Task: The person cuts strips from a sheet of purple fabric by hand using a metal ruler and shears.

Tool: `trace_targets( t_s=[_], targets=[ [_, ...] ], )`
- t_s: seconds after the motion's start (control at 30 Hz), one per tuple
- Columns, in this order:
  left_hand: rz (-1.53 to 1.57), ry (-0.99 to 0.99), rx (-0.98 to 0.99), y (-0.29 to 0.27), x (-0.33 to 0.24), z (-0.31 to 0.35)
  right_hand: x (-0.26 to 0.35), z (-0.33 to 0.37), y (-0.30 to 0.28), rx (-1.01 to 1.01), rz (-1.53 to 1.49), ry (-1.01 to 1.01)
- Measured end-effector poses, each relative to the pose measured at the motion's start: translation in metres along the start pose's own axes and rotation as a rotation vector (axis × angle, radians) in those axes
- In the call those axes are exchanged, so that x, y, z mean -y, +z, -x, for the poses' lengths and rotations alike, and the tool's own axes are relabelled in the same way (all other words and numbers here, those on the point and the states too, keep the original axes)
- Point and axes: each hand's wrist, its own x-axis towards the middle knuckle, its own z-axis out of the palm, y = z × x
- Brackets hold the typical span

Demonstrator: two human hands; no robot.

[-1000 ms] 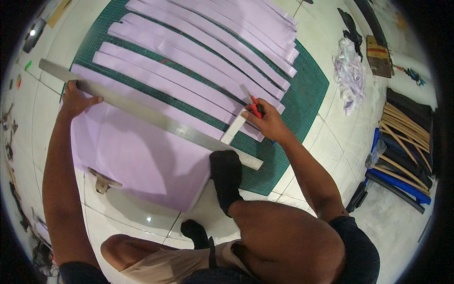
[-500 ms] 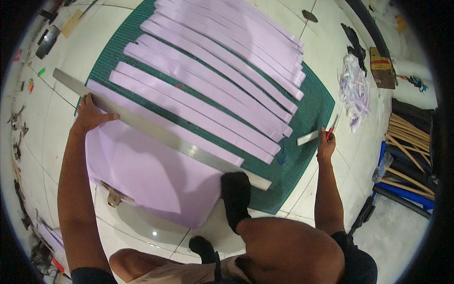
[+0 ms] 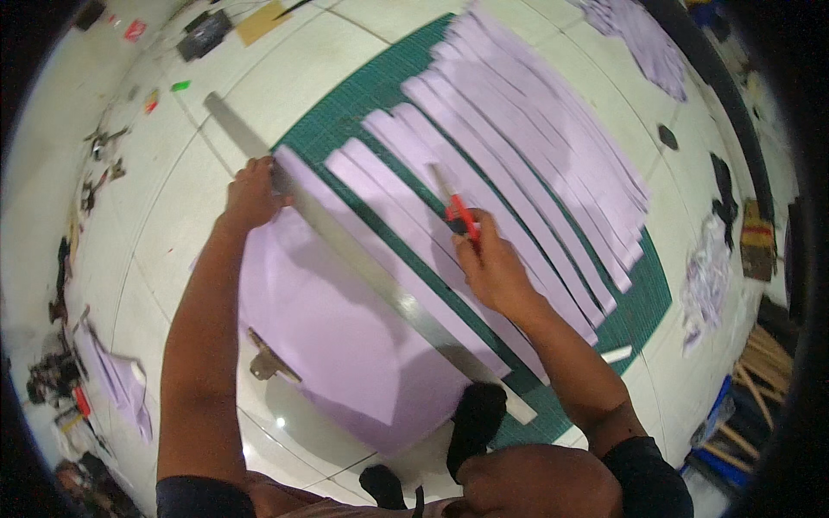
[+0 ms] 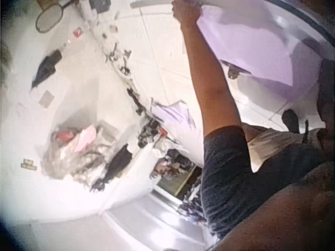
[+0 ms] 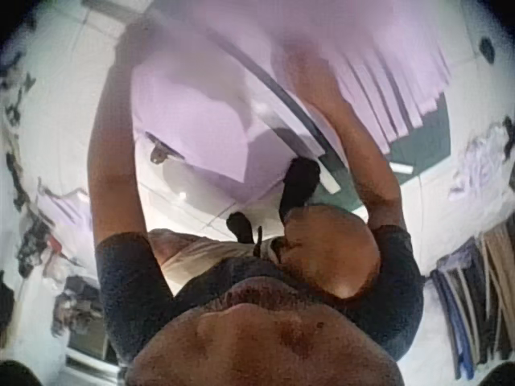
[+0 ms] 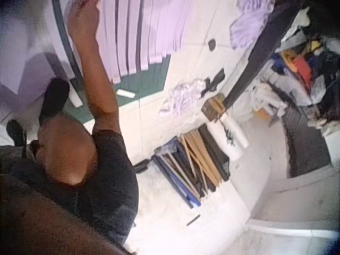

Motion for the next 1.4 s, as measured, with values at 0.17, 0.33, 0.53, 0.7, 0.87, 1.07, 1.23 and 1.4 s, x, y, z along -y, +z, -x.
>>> trace_targets(
  t_s=[0.17, 0.33, 0.53, 0.7, 0.87, 1.07, 1.23, 1.4],
  targets=[
    [-0.052, 0.010, 0.047, -0.007, 0.014, -0.006, 0.066, -0.065, 0.071, 0.227, 0.207, -0.167],
    [0.146, -0.071, 0.209, -0.012, 0.005, -0.024, 0.085, -0.110, 0.132, 0.191, 0.243, -0.355],
    [0.136, -0.029, 0.082, -0.007, 0.024, -0.019, 0.133, -0.149, 0.154, 0.219, 0.263, -0.168],
    [0.114, -0.068, 0.117, -0.017, 0.014, -0.017, 0.140, -0.153, 0.152, 0.218, 0.291, -0.186],
    [0.115, -0.062, 0.166, -0.025, 0.012, -0.017, 0.142, -0.158, 0.158, 0.210, 0.350, -0.212],
    [-0.081, 0.014, 0.207, -0.023, 0.009, -0.020, 0.151, -0.162, 0.147, 0.211, 0.363, -0.319],
    [-0.066, 0.007, 0.208, -0.023, 0.007, -0.016, 0.144, -0.146, 0.130, 0.343, 0.397, -0.166],
    [-0.127, 0.040, 0.227, -0.014, 0.013, -0.028, 0.106, -0.083, 0.103, 0.442, 0.454, -0.036]
  ],
)
